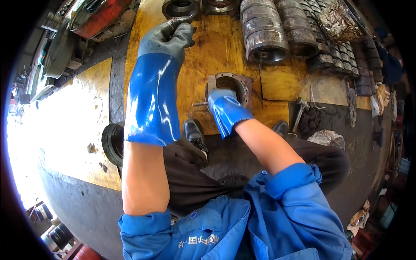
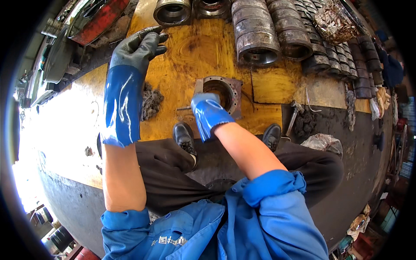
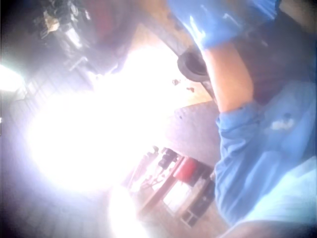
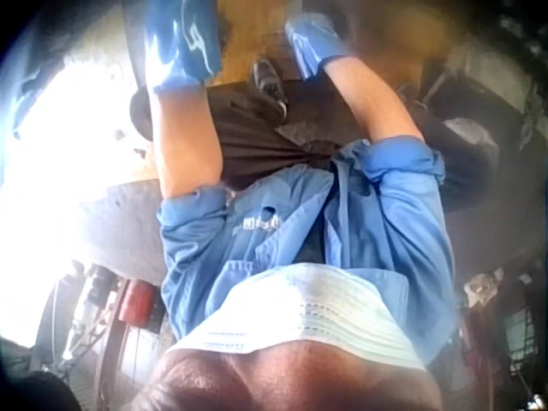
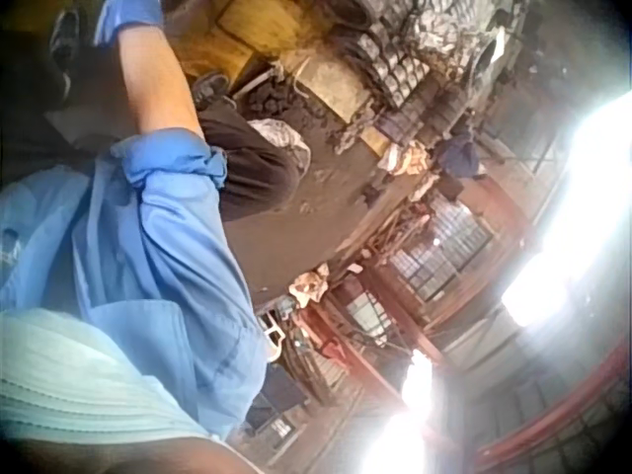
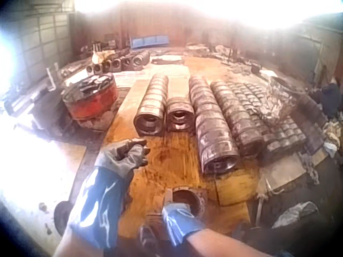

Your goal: The person cleans a ring-shaped metal component by scraping its inner and outer surfaces with a metal tool, periodically wiping it with a dark cloth and placing it back with other identical parts on a wooden board.

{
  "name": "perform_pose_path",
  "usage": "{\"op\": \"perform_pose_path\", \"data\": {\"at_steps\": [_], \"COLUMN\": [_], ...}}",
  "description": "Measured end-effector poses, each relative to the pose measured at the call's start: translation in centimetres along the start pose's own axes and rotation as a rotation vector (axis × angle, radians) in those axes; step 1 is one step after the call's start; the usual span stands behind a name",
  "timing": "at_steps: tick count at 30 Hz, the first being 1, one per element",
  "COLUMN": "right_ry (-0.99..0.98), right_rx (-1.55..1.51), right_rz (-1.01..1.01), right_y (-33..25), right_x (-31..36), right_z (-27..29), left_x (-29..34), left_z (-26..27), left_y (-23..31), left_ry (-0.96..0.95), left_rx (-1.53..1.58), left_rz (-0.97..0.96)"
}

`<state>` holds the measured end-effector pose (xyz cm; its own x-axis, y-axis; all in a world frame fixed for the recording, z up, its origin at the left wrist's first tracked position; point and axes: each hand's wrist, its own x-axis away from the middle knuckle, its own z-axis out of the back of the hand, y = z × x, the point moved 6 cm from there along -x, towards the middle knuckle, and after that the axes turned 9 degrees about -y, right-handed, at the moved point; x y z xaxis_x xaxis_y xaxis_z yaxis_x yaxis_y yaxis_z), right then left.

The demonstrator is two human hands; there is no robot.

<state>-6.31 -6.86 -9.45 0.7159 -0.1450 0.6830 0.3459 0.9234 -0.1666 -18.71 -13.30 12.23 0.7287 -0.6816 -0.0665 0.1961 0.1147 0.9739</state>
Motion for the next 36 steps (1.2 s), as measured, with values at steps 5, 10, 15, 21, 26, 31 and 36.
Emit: {"op": "perform_pose_path", "data": {"at_steps": [5, 10, 15, 21, 26, 31, 36], "right_ry": [-0.069, -0.111, -0.120, -0.043, -0.016, -0.075, -0.034], "right_rx": [-0.096, 0.015, -0.109, -0.016, -0.086, -0.098, -0.207], "right_rz": [-0.070, 0.021, -0.143, -0.071, -0.098, -0.054, -0.328], "right_y": [-0.8, -1.7, 0.3, -0.5, 0.6, -0.5, 1.0], "right_x": [1.2, 2.7, 0.5, 0.0, 0.4, 1.3, -0.3], "right_z": [0.2, 1.5, -0.2, -0.9, -0.2, 0.2, -2.2], "left_x": [0.0, 0.2, -0.3, 0.3, 0.2, -0.1, -0.2], "left_z": [0.4, -0.4, -1.0, -0.5, -0.1, -0.9, -1.9], "left_y": [-0.7, -1.2, 0.1, -0.1, -0.5, -0.1, 0.3], "left_ry": [0.013, 0.012, 0.004, 0.002, -0.016, -0.021, -0.060], "left_rx": [-0.038, -0.058, -0.077, 0.002, -0.026, -0.037, -0.071], "left_rz": [-0.008, -0.010, -0.010, 0.029, 0.018, 0.023, -0.021]}}
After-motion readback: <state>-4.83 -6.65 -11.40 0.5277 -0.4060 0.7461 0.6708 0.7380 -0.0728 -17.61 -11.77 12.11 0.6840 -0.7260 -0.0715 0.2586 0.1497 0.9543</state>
